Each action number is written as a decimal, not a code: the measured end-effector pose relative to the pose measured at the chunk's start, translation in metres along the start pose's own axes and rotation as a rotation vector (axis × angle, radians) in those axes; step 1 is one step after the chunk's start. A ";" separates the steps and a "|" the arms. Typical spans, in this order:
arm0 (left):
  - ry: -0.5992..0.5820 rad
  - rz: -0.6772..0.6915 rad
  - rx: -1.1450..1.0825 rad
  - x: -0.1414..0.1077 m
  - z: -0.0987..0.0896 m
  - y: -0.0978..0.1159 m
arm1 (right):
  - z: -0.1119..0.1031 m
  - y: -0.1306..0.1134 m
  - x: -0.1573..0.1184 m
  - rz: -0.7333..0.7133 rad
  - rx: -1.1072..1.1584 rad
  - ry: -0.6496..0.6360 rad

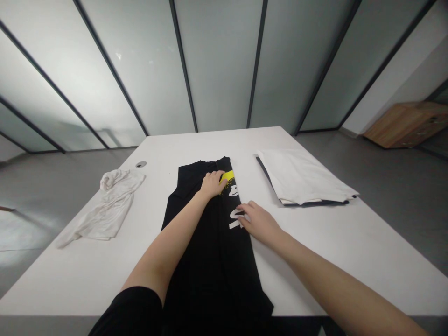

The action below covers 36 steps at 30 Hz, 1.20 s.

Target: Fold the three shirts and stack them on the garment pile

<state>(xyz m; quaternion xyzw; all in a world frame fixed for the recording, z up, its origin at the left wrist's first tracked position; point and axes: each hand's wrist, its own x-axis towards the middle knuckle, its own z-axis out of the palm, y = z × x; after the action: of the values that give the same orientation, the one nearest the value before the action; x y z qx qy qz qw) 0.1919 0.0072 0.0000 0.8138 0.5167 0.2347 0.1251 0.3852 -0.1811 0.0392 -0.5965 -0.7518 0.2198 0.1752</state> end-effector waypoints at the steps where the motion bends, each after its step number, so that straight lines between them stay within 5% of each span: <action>1: -0.001 -0.001 0.041 -0.003 0.002 0.001 | -0.001 0.001 0.000 0.044 -0.044 -0.001; 8: -0.087 -0.006 0.118 -0.006 0.004 -0.001 | -0.002 -0.007 -0.004 0.036 -0.016 -0.131; 22: -0.120 -0.010 0.102 0.022 0.000 -0.018 | 0.003 0.000 0.024 0.088 -0.055 0.003; 29: 0.118 -0.118 0.040 0.029 0.000 -0.030 | -0.007 0.000 0.007 0.066 -0.053 -0.107; 36: 0.170 -0.249 0.116 0.043 -0.002 -0.041 | -0.012 -0.001 -0.001 0.037 -0.033 -0.174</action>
<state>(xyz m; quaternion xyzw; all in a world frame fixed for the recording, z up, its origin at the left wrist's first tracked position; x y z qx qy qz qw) 0.1744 0.0636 -0.0054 0.7263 0.6352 0.2553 0.0619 0.3909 -0.1805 0.0496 -0.5917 -0.7565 0.2618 0.0951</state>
